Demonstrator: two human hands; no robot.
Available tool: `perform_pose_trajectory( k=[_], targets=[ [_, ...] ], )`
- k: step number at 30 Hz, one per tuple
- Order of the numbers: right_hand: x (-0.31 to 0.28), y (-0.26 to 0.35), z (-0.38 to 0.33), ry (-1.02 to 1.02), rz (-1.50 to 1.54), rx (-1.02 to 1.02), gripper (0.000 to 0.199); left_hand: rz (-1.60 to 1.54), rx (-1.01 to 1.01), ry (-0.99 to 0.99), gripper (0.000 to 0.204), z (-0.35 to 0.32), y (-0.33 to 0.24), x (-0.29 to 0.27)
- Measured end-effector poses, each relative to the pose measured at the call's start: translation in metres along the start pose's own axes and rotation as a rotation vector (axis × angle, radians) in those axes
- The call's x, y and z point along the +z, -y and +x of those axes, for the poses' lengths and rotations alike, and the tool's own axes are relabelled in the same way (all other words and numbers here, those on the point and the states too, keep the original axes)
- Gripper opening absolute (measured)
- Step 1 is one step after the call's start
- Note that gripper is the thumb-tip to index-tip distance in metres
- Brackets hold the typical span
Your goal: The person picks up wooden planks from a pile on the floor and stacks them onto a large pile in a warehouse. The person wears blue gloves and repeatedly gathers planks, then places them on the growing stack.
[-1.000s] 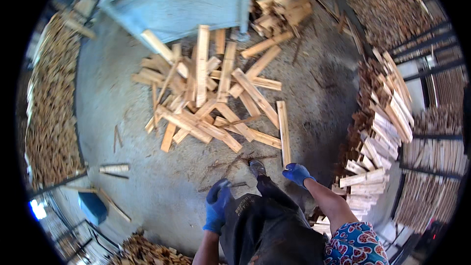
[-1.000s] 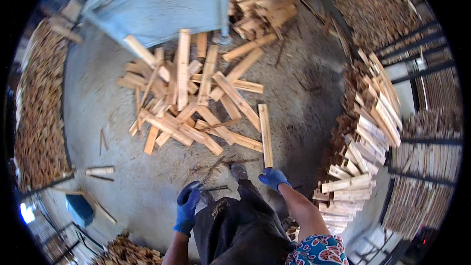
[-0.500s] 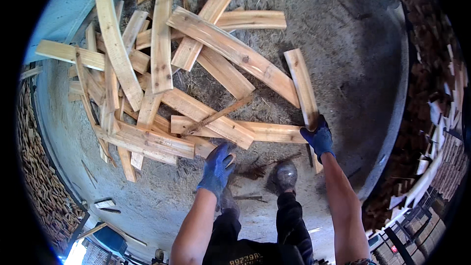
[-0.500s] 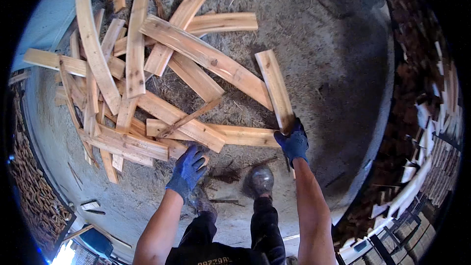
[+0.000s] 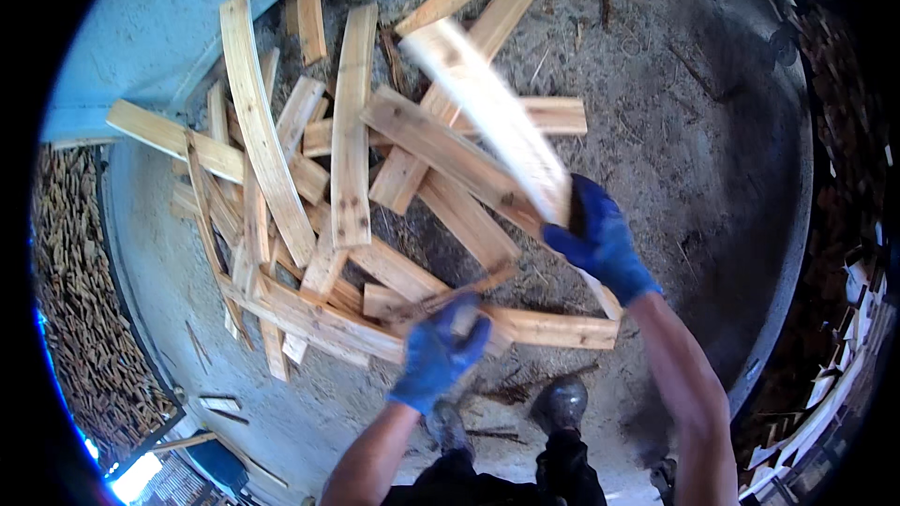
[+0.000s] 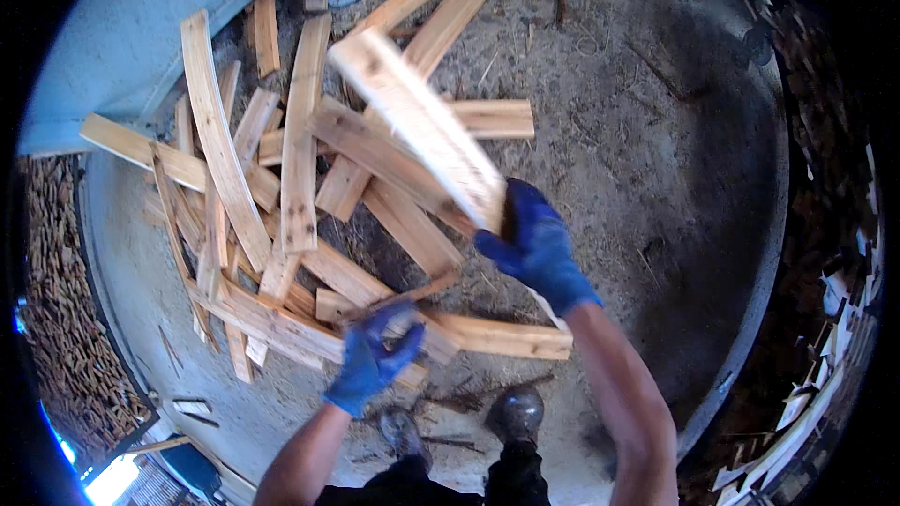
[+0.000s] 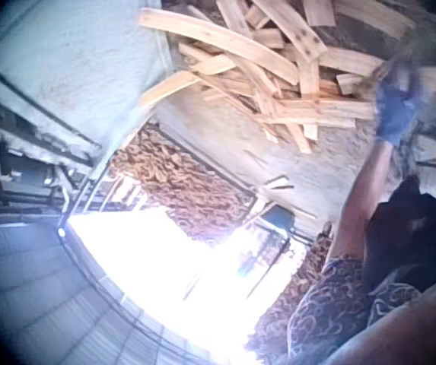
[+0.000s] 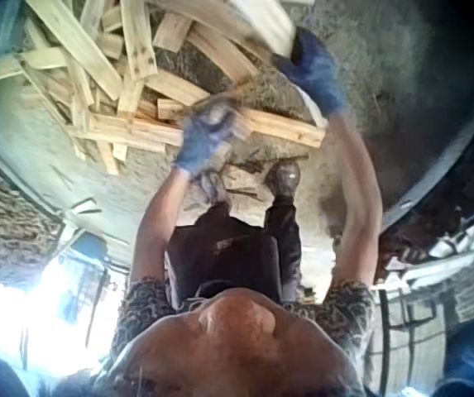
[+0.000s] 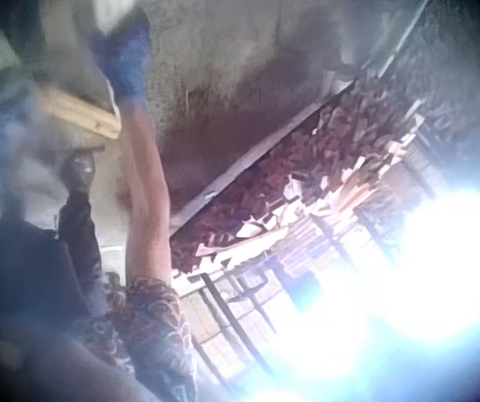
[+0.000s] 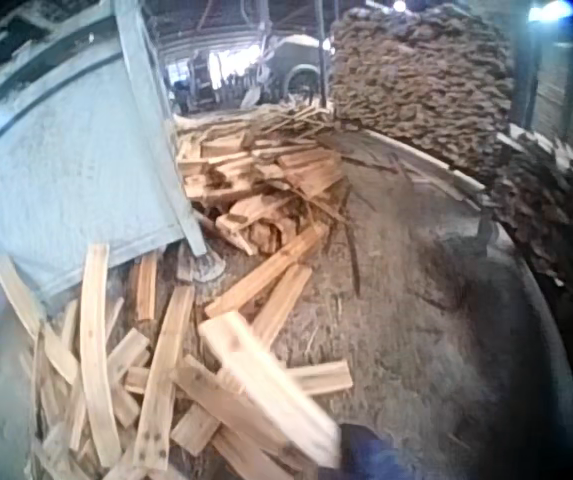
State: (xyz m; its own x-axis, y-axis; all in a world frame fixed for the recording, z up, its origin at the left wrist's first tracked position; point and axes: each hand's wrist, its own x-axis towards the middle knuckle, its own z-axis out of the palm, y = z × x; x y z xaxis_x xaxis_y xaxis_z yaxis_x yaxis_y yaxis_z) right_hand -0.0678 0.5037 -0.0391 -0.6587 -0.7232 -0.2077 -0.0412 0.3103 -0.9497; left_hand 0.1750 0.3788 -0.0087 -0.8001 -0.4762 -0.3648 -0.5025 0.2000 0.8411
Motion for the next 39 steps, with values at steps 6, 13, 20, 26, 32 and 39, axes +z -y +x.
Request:
perform_pose_trajectory(
  k=[6, 13, 20, 26, 32, 39],
  targets=[
    [0.042, -0.049, 0.011, 0.057, -0.684, -0.067, 0.106, 0.826, 0.319, -0.329, 0.080, 0.153, 0.024, -0.069],
    [0.015, -0.037, -0.008, -0.015, -0.344, -0.043, 0.094, 0.876, -0.040, -0.146, 0.090, 0.172, 0.004, -0.082],
    [-0.038, 0.007, 0.023, -0.119, -0.124, -0.152, 0.095, -0.348, -0.123, -0.166, 0.082, 0.059, -0.037, -0.133],
    [-0.001, 0.033, 0.141, 0.007, -0.500, -0.126, 0.088, -0.059, -0.003, -0.385, 0.076, 0.065, 0.015, -0.164],
    [0.005, -0.024, 0.168, 0.171, -0.400, -0.043, 0.089, 0.118, -0.004, -0.529, 0.088, 0.148, 0.055, -0.129],
    [0.018, -0.008, 0.140, 0.340, -0.519, 0.137, 0.088, -0.171, -0.058, -0.369, 0.089, 0.146, 0.040, -0.099]
  ],
)
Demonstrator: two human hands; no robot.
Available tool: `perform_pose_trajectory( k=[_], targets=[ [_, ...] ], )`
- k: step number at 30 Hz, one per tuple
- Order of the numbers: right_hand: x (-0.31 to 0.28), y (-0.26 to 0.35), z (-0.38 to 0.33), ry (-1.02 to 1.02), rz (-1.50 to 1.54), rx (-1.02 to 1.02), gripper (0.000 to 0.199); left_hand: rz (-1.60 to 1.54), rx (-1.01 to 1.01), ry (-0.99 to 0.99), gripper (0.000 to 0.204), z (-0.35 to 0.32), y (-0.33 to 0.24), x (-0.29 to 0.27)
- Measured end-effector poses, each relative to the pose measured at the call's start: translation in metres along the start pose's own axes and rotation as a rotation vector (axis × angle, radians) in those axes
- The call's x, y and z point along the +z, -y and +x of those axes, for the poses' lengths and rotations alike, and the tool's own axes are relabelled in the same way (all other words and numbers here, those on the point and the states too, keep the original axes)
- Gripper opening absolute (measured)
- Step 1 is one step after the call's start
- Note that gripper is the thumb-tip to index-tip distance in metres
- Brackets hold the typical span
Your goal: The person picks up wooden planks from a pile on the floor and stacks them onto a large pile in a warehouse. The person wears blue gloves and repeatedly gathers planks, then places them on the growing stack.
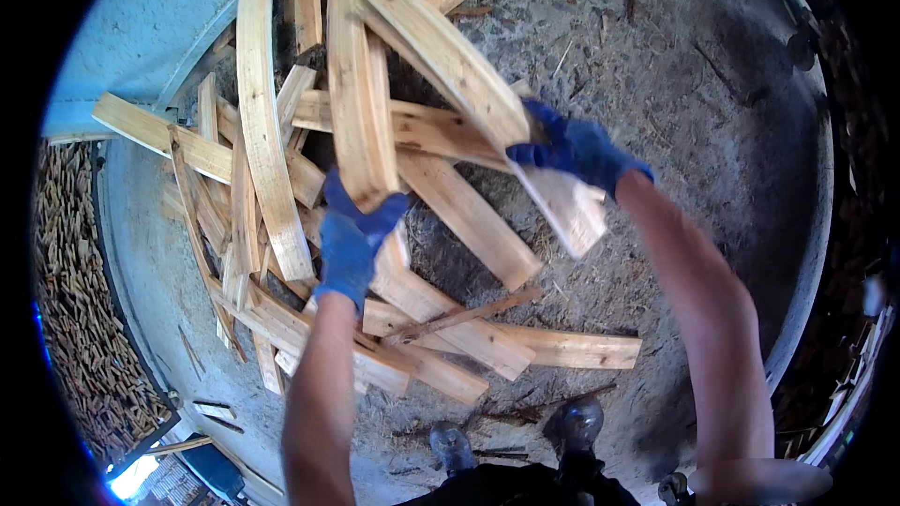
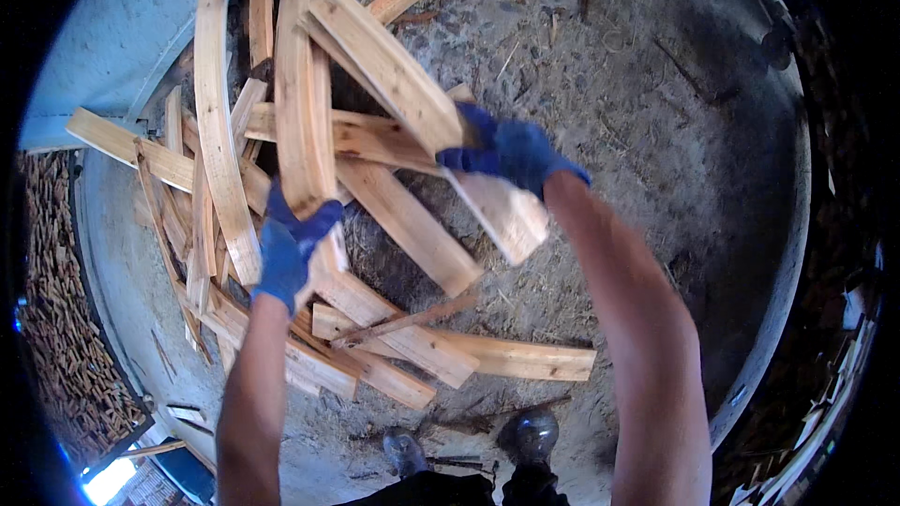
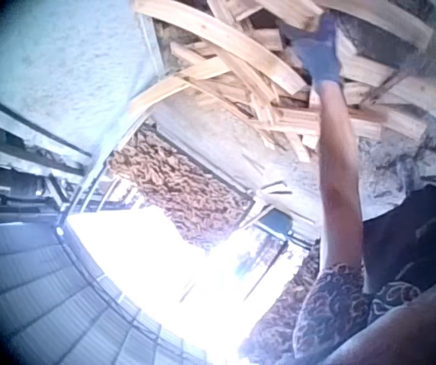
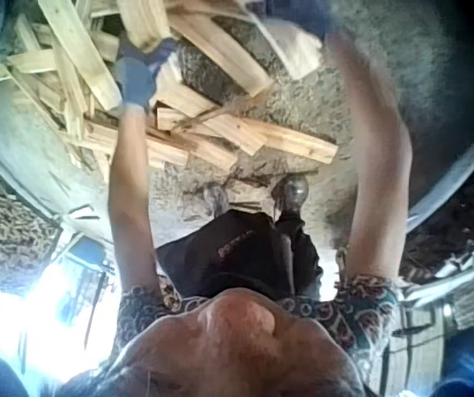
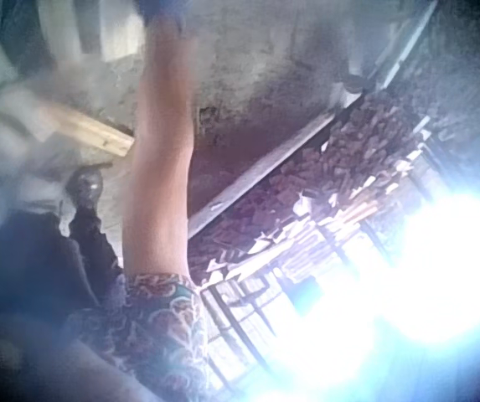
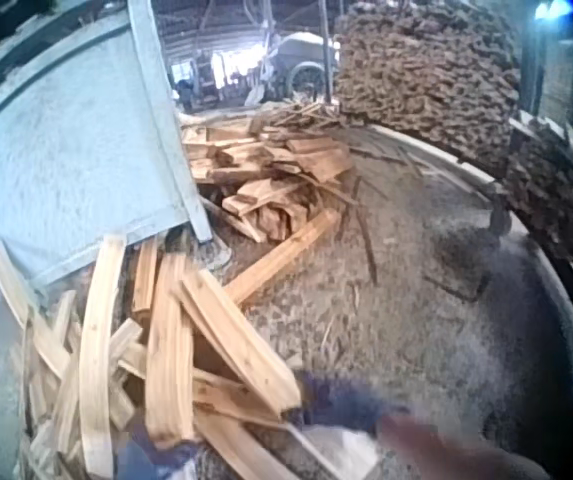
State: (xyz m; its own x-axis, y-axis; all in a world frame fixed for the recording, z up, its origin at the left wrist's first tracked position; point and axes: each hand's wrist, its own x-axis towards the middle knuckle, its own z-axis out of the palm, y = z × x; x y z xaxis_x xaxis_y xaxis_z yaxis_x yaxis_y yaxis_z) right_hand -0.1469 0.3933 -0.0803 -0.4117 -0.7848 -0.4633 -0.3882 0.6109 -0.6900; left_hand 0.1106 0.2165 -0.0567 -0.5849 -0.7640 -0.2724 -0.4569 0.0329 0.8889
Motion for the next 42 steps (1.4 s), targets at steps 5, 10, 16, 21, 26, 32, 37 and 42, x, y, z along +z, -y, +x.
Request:
perform_pose_trajectory(
  k=[5, 10, 16, 21, 26, 32, 37, 42],
  targets=[
    [0.015, 0.007, -0.004, -0.084, -0.001, -0.281, 0.076, -0.188, -0.119, -0.109, 0.083, -0.085, -0.012, 0.054],
    [0.024, 0.009, 0.042, -0.411, -0.348, -0.415, 0.089, -0.230, -0.091, -0.062, 0.074, -0.097, -0.047, 0.075],
    [0.018, 0.034, 0.056, -0.211, -0.378, -0.244, 0.099, -0.629, -0.377, -0.084, 0.059, -0.114, 0.005, 0.110],
    [0.011, 0.046, 0.038, -0.058, -0.404, -0.123, 0.096, -0.467, -0.057, -0.135, 0.061, -0.119, 0.016, 0.105],
    [0.046, -0.017, -0.033, 0.009, 0.215, -0.055, 0.083, -0.703, -0.369, -0.013, 0.078, -0.127, 0.023, 0.103],
    [0.085, -0.033, -0.120, 0.082, 0.958, 0.165, 0.072, -0.814, -0.526, -0.072, 0.069, -0.149, 0.034, 0.109],
    [0.084, -0.026, -0.135, 0.084, 1.007, 0.094, 0.073, -0.786, -0.665, 0.007, 0.066, -0.158, 0.040, 0.106],
    [0.080, -0.023, -0.170, 0.178, 1.117, 0.098, 0.080, -0.784, -0.714, 0.106, 0.071, -0.179, 0.010, 0.099]
  ],
)
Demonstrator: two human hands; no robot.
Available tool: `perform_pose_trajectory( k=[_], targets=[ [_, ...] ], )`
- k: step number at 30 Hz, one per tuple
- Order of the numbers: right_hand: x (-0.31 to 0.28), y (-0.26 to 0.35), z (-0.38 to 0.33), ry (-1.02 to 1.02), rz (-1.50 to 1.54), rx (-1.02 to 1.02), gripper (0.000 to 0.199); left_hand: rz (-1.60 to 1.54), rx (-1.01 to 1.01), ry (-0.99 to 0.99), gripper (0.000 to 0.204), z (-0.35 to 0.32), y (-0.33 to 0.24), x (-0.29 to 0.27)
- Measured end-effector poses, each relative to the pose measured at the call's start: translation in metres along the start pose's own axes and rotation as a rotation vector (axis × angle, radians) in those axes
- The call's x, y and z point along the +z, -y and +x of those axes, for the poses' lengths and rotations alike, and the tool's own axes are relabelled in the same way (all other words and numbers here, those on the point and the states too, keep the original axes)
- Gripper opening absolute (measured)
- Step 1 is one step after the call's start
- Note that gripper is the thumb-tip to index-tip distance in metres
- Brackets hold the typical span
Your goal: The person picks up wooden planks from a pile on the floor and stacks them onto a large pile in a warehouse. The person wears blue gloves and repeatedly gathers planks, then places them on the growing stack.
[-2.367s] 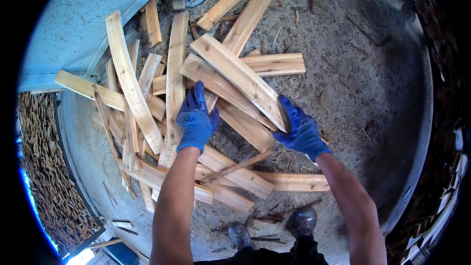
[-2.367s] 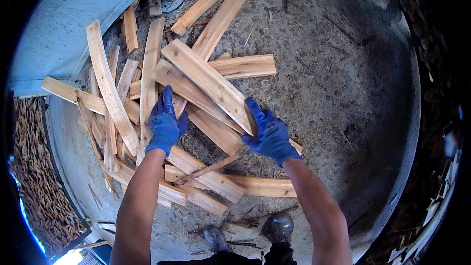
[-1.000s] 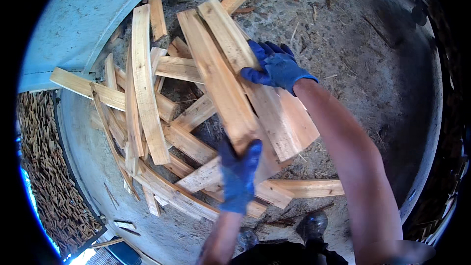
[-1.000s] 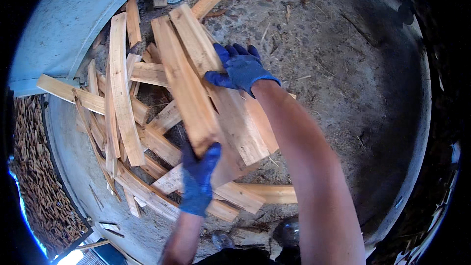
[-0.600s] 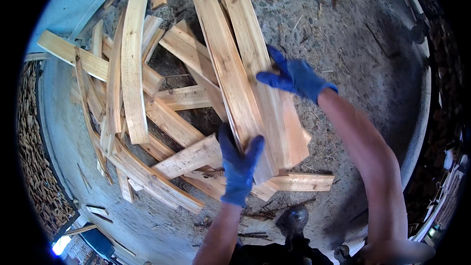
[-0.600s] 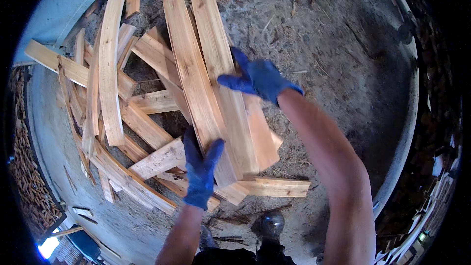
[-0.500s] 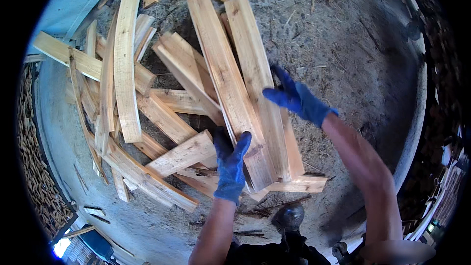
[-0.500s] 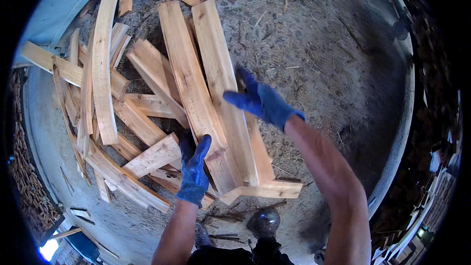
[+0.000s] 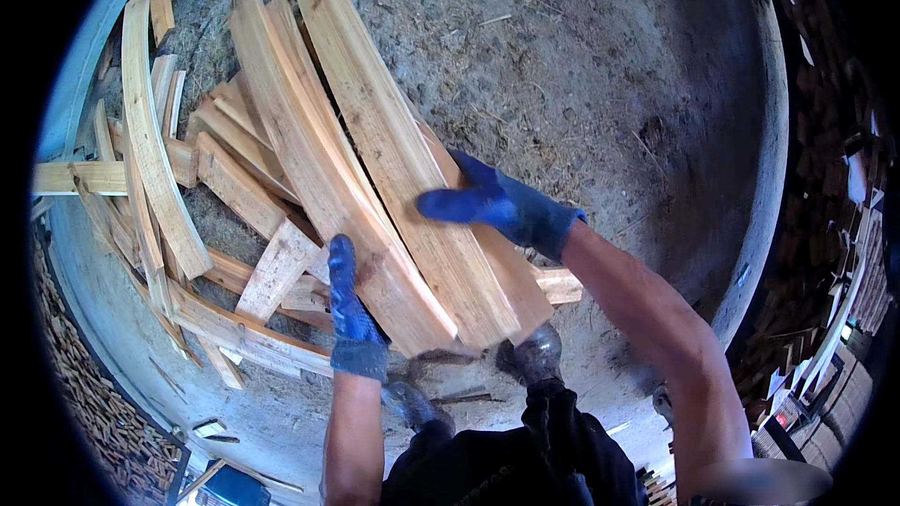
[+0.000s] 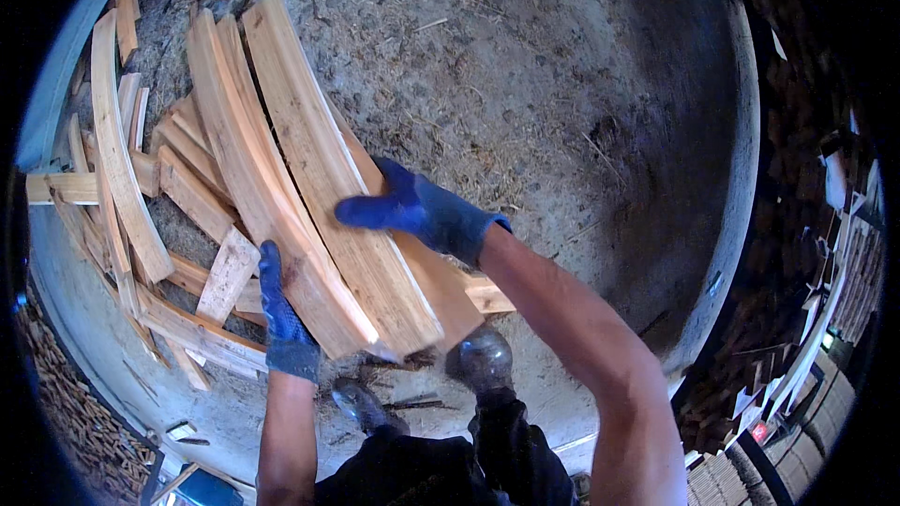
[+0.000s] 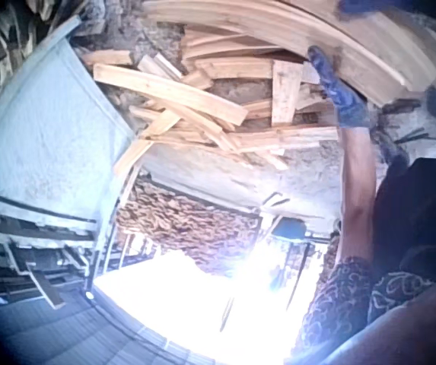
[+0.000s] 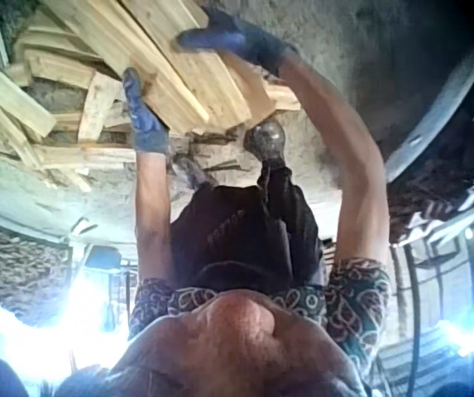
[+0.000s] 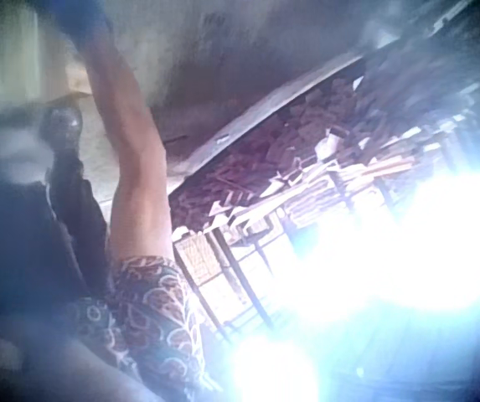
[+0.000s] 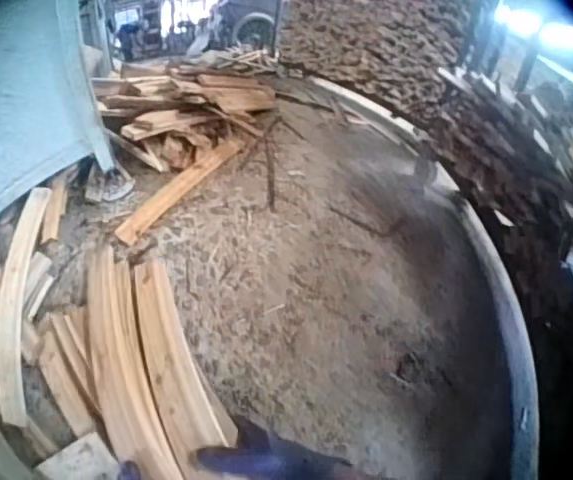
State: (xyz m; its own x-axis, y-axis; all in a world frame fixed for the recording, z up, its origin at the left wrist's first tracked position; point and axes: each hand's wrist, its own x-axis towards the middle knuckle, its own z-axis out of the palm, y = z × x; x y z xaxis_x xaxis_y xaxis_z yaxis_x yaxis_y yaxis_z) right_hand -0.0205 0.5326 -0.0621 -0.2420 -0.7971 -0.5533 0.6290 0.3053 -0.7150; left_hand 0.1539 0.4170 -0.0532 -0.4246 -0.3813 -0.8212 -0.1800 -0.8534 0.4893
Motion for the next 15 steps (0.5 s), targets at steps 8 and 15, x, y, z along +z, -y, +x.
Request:
perform_pose_trajectory(
  k=[8, 15],
  targets=[
    [-0.027, -0.059, -0.121, 0.059, -0.435, 0.094, 0.075, 0.016, -0.170, 0.125, 0.072, -0.084, 0.114, -0.018],
    [-0.049, -0.097, -0.144, 0.039, -1.409, -0.061, 0.086, 0.088, -0.419, 0.010, 0.059, -0.092, 0.175, -0.034]
  ],
)
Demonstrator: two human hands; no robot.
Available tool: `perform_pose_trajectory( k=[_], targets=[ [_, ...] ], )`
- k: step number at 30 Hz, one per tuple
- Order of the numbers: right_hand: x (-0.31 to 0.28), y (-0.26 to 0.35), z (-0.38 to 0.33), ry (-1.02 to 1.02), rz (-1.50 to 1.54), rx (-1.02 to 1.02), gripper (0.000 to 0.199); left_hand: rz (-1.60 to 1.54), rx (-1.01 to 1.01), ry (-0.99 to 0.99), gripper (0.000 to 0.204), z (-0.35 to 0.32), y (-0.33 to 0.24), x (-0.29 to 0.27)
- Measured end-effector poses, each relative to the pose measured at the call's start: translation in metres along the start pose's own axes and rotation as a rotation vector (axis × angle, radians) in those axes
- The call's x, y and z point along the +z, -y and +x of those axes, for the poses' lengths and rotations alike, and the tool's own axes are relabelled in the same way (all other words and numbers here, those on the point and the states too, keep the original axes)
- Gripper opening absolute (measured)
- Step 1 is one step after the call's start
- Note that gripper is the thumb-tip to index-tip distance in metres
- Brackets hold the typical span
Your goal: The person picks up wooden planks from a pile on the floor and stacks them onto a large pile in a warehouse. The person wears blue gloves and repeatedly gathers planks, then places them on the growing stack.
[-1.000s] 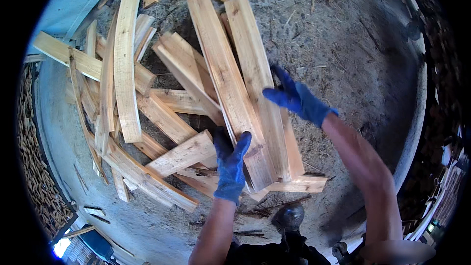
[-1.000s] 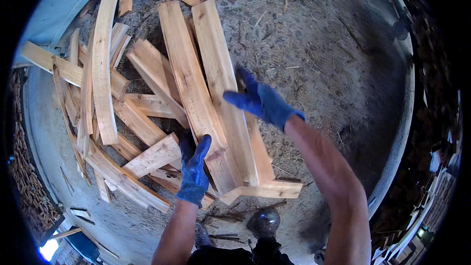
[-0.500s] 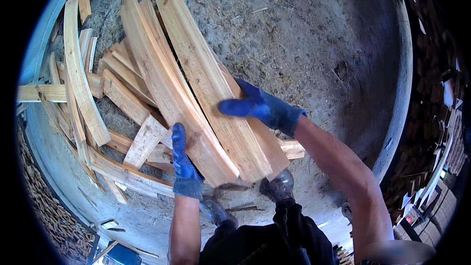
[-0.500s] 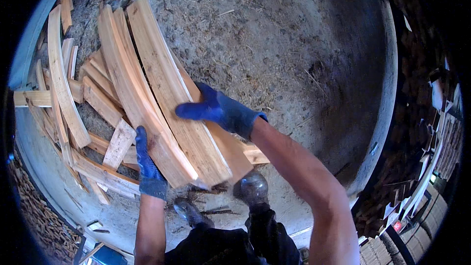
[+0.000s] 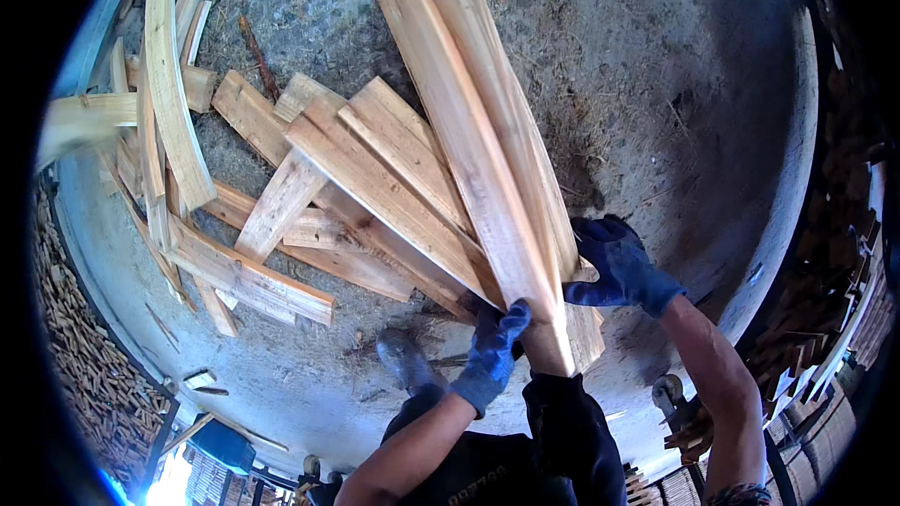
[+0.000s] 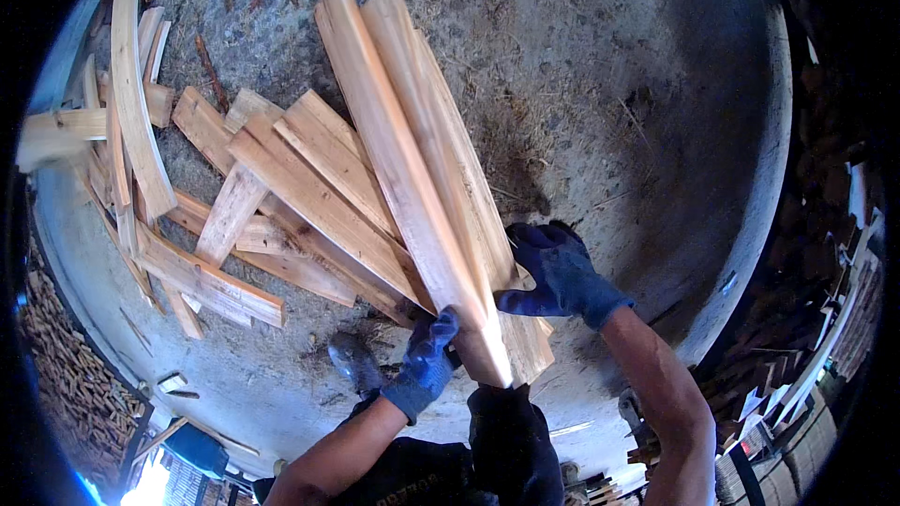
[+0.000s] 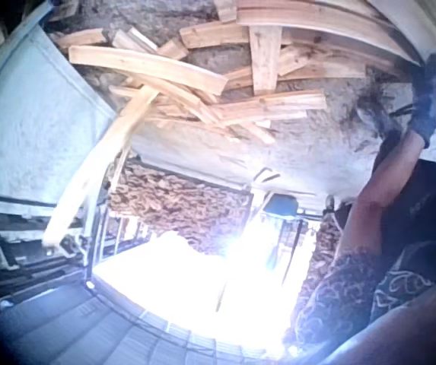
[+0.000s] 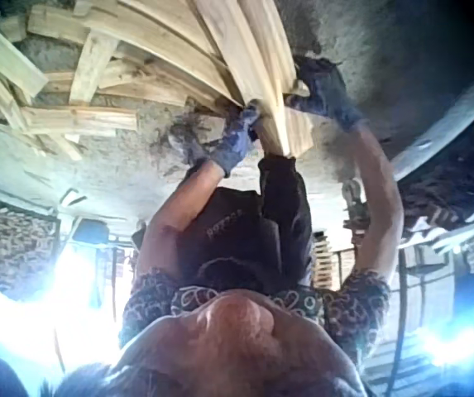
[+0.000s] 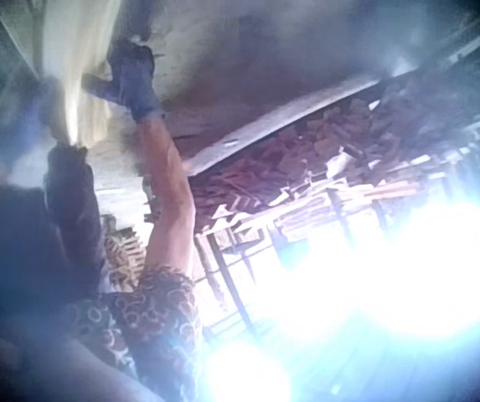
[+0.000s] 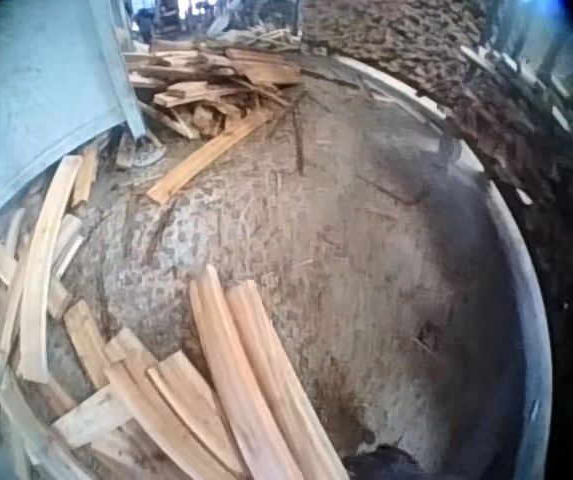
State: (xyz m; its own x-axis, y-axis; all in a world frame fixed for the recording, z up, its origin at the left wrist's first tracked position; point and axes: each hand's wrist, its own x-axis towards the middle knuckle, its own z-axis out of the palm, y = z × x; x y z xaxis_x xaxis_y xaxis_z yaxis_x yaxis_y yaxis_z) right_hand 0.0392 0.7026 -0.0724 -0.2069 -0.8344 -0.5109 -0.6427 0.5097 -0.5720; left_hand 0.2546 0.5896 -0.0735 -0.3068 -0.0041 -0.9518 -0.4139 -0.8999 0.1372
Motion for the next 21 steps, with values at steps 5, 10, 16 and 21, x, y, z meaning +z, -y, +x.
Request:
perform_pose_trajectory(
  k=[5, 10, 16, 21],
  targets=[
    [0.004, 0.001, 0.006, -0.153, 0.252, 0.023, 0.070, 0.076, 0.209, 0.044, 0.057, 0.016, 0.007, -0.013],
    [0.018, -0.002, 0.011, -0.223, 0.263, 0.049, 0.066, -0.143, 0.170, -0.055, 0.053, 0.028, 0.023, -0.008],
    [0.049, -0.006, 0.001, -0.106, 0.651, 0.439, 0.061, -0.247, 0.046, 0.088, 0.052, 0.048, 0.031, -0.016],
    [0.016, 0.031, -0.016, 0.133, 0.777, 0.365, 0.064, -0.161, 0.042, 0.138, 0.054, -0.029, -0.004, -0.017]
  ],
)
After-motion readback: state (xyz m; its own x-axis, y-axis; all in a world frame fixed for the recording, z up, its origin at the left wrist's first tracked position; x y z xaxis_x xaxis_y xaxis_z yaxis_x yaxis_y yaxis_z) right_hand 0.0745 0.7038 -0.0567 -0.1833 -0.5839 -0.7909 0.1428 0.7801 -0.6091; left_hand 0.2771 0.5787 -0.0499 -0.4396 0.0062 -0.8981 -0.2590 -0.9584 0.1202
